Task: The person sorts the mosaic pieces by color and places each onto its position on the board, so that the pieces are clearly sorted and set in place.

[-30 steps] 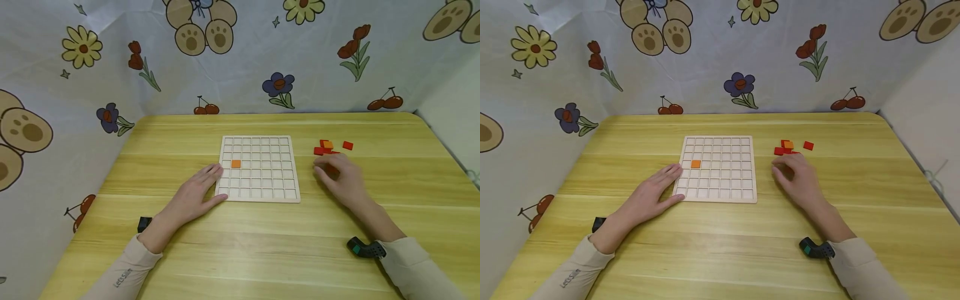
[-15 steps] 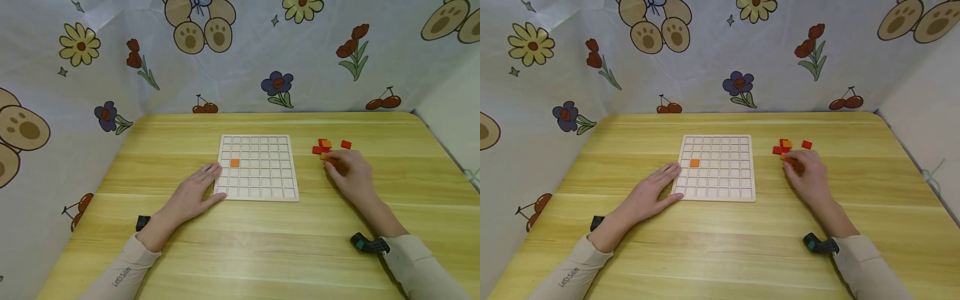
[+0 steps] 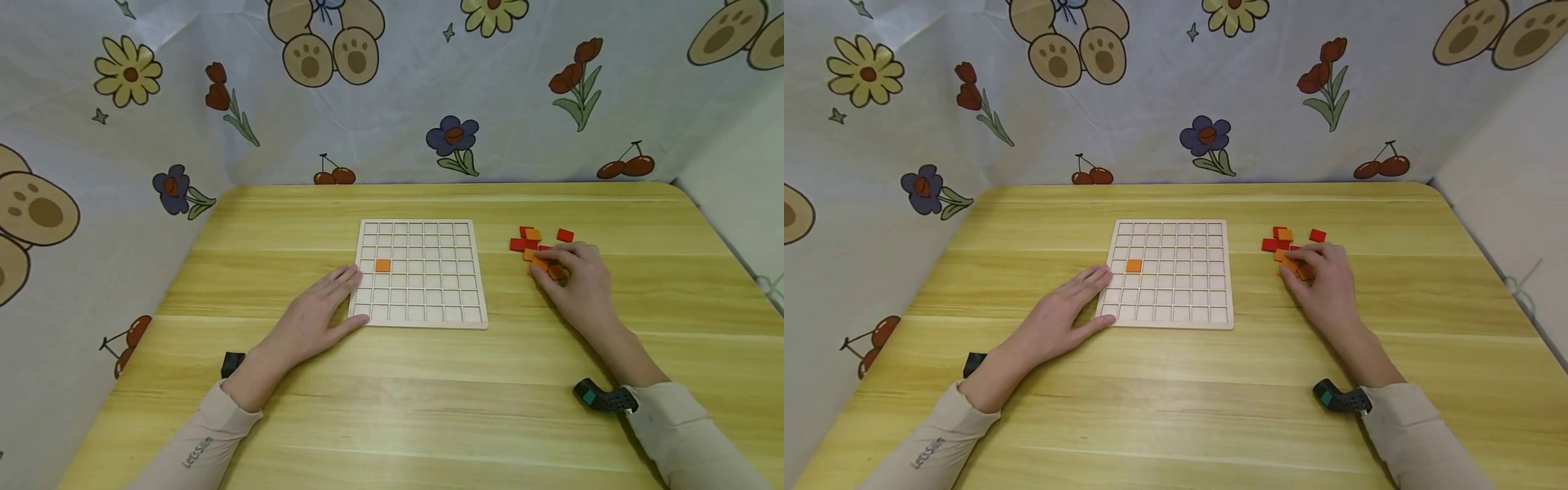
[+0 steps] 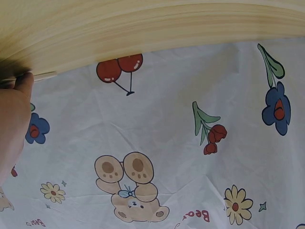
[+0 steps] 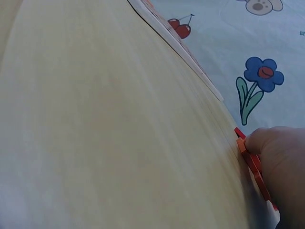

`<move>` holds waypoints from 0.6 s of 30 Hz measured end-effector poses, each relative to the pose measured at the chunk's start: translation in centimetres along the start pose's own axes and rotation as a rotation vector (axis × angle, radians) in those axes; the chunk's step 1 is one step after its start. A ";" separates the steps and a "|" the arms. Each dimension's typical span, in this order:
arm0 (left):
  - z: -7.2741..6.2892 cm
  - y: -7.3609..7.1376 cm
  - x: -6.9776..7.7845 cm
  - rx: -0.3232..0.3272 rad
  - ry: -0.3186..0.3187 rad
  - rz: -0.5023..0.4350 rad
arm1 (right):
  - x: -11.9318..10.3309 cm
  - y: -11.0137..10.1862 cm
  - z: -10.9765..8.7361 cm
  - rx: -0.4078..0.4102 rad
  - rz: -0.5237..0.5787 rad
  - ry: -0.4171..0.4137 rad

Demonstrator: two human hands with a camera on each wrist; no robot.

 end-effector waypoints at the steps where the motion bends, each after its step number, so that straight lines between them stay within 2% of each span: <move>1: 0.0 0.0 0.0 0.000 0.000 -0.002 | 0.0 0.0 0.0 0.000 -0.002 0.005; 11: 0.1 0.0 0.2 0.002 0.003 0.001 | -0.1 -0.1 0.1 -0.004 0.006 0.020; 18: 0.1 -0.1 0.2 -0.013 -0.009 0.004 | -0.6 0.2 0.2 -0.009 0.027 -0.026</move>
Point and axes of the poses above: each hand's wrist, its own z-axis towards the middle knuckle, its own y-axis out of the palm, x = y × z, the point moved 7 cm from there along z, towards the middle knuckle, and after that the axes turned 15 degrees about -y, right-handed, at the moved point
